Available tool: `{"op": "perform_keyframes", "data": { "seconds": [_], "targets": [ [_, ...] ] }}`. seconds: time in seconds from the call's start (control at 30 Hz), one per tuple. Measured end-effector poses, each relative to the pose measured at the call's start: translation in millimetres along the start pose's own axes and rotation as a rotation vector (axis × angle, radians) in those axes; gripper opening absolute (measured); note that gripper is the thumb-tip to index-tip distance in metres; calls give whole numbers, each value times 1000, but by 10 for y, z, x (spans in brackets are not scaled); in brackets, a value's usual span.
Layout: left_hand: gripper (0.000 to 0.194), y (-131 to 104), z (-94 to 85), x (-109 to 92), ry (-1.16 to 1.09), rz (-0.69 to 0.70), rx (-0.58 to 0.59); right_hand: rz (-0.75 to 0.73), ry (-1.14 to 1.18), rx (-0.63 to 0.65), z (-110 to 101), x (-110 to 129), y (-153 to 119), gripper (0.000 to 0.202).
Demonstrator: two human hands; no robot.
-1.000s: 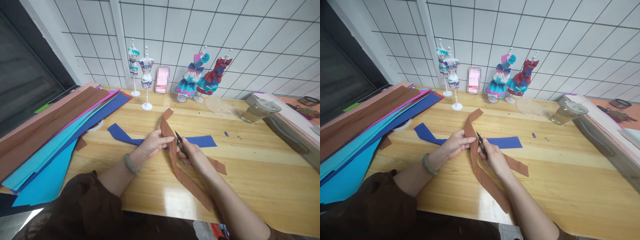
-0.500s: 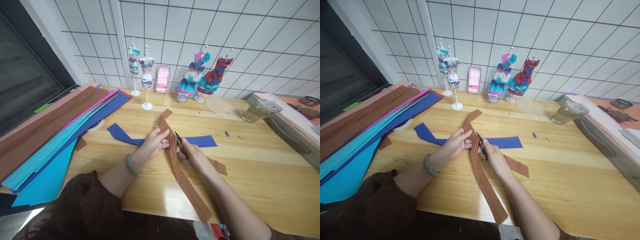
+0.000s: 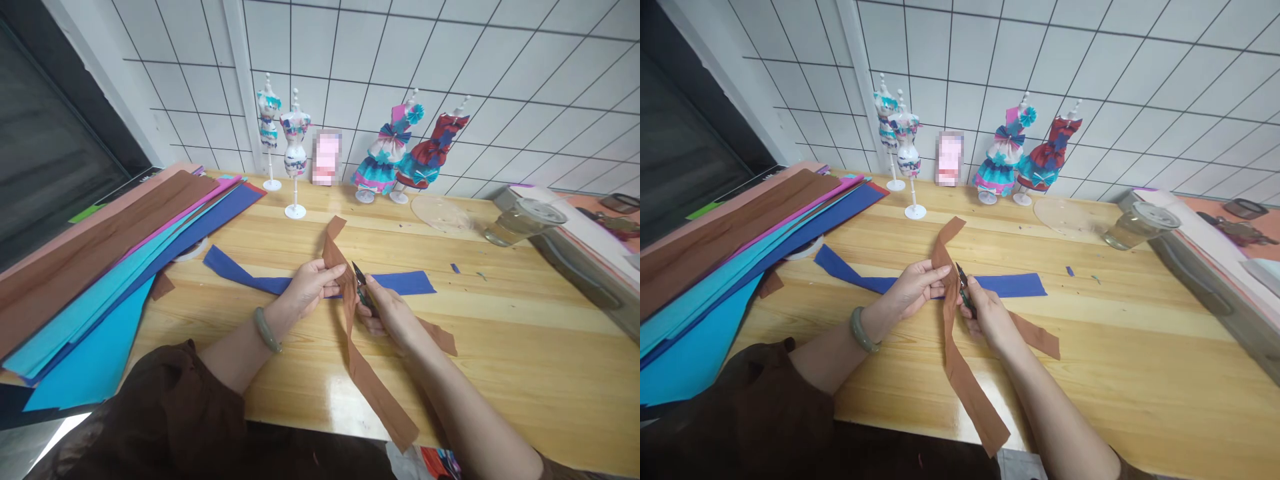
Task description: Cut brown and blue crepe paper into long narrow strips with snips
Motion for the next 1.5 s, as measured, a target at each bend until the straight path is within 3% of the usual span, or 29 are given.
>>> {"op": "perform_keyframes", "data": {
  "seconds": [0.63,1.5],
  "targets": [
    [30,22,30,15,38,19,46,5,100,22,3,-38,17,45],
    [30,4,44,-24,102,6,-4,-8,61,-5,-42,-54,24,43]
  ]
}}
Point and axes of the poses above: each hand's wrist, its own y-axis towards the middle knuckle, its own z-axis out of the palm, x = y × z, the point moved 10 cm from there along y, towards the middle knuckle, and after that the axes turned 15 degrees about x, right-handed, at the moved point
